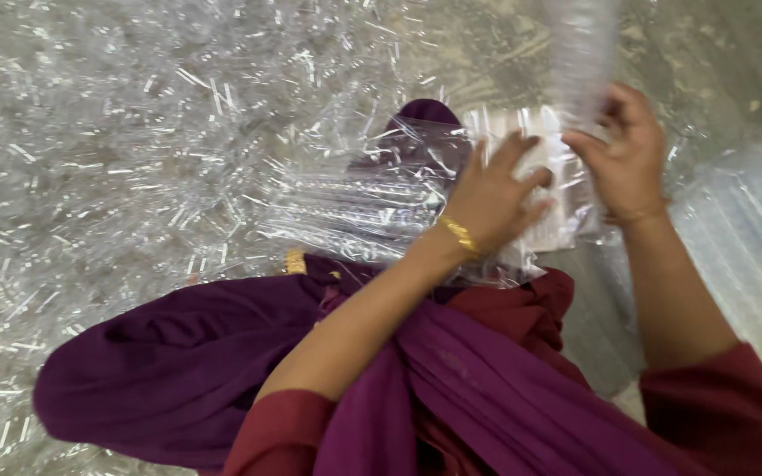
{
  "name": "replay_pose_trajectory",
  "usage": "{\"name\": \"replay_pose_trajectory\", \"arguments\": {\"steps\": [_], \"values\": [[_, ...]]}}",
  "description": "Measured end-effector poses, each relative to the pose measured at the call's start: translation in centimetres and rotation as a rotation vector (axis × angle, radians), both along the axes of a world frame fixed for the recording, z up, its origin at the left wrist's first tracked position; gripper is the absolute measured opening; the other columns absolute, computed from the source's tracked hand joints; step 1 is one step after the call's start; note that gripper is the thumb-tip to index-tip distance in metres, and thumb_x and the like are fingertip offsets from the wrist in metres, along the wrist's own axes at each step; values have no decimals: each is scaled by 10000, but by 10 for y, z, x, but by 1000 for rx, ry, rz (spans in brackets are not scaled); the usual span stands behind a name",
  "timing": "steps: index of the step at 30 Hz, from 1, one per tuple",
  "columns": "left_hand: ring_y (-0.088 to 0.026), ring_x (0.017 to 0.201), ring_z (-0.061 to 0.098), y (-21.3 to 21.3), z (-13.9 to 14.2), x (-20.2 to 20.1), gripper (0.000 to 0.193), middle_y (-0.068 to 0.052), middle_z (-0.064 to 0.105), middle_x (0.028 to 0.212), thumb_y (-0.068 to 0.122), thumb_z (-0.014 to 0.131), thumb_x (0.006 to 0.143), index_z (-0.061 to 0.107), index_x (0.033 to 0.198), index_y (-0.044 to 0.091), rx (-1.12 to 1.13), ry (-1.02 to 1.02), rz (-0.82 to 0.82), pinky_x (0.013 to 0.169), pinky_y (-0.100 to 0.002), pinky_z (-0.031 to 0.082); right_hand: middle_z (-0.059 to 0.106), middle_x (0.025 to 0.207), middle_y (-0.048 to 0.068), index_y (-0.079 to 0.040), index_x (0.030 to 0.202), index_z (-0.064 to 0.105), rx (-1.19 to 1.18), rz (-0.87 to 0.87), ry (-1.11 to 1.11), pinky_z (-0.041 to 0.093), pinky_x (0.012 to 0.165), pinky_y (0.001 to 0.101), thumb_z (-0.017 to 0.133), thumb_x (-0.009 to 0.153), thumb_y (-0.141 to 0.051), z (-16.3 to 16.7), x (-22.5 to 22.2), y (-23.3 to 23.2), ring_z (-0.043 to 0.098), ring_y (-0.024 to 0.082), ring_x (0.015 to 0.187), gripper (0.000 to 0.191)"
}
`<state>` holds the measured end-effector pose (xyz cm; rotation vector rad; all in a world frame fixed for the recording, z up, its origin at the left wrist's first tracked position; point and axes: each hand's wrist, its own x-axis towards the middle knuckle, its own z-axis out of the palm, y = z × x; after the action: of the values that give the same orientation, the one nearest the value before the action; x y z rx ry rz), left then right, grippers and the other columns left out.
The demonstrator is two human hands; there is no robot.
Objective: The person sits on the floor among a large spread of clear plastic tubes, gathers them into aligned groups, and wraps each group with clear plastic film to form bundles, placing finished bundles beside them.
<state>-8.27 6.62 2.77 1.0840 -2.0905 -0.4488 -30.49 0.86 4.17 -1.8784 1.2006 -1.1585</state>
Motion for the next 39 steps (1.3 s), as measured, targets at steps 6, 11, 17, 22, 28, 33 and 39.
{"name": "replay_pose_trajectory", "arguments": {"steps": [6, 11, 17, 22, 28, 33, 39], "values": [[-441, 1526, 203, -2, -42, -68, 533, -255, 255, 1635, 365, 725, 796, 625, 1258, 118, 385, -690, 7, 1236, -577, 196, 559, 1420, 64, 11, 1454, 497, 80, -213, 63, 522, 1139, 329, 791, 964, 28, -39, -125, 59, 580, 163, 1330, 572], [-424, 1480, 420, -32, -80, -56, 308, -266, 440, 1577, 58, 603, 980, 632, 1266, -52, 232, -452, 85, 1288, -543, 328, 544, 1449, 91, 24, 1458, 496, 208, -223, 87, 581, 1061, 322, 763, 932, -14, -74, -171, 96, 575, 173, 1333, 591], [-369, 1464, 386, -57, -33, -44, 612, -177, 452, 1542, -77, 570, 741, 568, 1351, -30, 205, -94, 71, 1183, -600, 312, 557, 1381, 123, -37, 1360, 618, 224, -218, 378, 603, 951, 331, 797, 858, -33, -82, -165, 106, 622, 211, 1251, 533], [-338, 1472, 380, -25, -9, -77, 593, -130, 444, 1545, 6, 598, 782, 550, 1374, 0, 84, -200, 31, 1184, -655, 290, 587, 1292, 129, -64, 1351, 651, 122, -213, 495, 617, 917, 319, 855, 836, -73, -71, -113, 98, 658, 242, 1121, 554], [-311, 1504, 366, -6, -14, -109, 541, -113, 448, 1564, 147, 660, 802, 591, 1327, 34, 88, -132, 34, 1224, -660, 286, 640, 1258, 168, -33, 1237, 646, -347, -87, 781, 547, 1025, 482, 789, 801, -96, -51, -67, 67, 617, 386, 1195, 463], [-313, 1533, 355, -8, -13, -124, 560, -87, 450, 1578, 248, 665, 829, 594, 1346, 45, 62, -12, 92, 1270, -655, 294, 536, 1441, 176, -72, 1490, 480, 103, 123, 598, 406, 1109, 456, 608, 1016, -286, -51, -8, 32, 505, 294, 1346, 536], [-282, 1579, 331, -10, -20, -118, 532, -66, 417, 1615, 132, 599, 850, 574, 1378, 74, 9, -46, 105, 1282, -616, 301, 364, 1681, 78, -83, 1645, 238, -103, 355, 767, 289, 1252, 399, 435, 1095, -300, -43, 73, 18, 327, 137, 1519, 623]]}}
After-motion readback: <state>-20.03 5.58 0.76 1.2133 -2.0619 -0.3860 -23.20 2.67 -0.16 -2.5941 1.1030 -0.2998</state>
